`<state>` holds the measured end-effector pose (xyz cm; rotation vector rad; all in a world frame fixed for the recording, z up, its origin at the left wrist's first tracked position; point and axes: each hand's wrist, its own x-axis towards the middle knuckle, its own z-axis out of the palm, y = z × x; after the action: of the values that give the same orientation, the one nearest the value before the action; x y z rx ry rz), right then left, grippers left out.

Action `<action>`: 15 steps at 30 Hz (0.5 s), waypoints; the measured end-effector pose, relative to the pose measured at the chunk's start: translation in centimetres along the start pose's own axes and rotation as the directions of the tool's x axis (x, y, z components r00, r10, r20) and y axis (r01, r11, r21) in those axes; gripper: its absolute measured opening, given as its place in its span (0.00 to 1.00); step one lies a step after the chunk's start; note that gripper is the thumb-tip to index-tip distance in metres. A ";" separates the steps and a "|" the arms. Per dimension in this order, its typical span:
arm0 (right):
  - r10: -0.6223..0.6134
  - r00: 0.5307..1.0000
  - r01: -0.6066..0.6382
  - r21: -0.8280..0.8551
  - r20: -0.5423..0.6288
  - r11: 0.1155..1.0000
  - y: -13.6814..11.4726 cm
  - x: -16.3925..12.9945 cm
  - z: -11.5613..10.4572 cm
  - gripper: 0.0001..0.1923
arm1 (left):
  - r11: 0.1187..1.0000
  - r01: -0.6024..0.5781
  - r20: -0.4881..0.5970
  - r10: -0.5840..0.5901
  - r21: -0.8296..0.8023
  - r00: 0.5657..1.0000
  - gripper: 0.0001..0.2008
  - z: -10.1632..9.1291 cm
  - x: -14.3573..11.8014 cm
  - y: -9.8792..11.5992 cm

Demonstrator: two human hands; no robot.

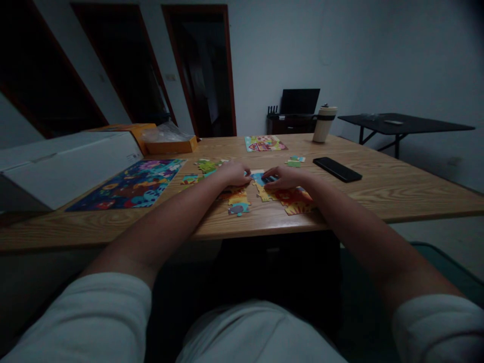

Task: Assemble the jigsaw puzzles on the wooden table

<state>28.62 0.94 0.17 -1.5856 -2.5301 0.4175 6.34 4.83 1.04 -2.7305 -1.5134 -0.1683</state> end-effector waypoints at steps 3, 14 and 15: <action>0.000 1.000 0.000 -0.001 -0.004 1.000 0.0 0.0 0.0 0.28 | 1.000 -0.007 0.016 0.007 0.004 1.000 0.18 0.0 0.1 0.3; -0.044 0.999 0.044 -0.031 -0.012 0.999 0.6 0.4 0.3 0.30 | 0.987 -0.018 0.143 0.042 -0.160 0.989 0.34 -1.2 -1.1 -5.4; -0.045 0.999 0.044 -0.030 -0.016 0.999 0.7 0.4 0.4 0.30 | 0.983 -0.027 0.138 0.052 -0.179 0.989 0.34 -1.3 -1.8 -5.8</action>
<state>28.92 1.54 -0.39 -1.5327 -2.5651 0.3621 0.37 6.35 1.92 -2.9688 -1.5459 -0.1144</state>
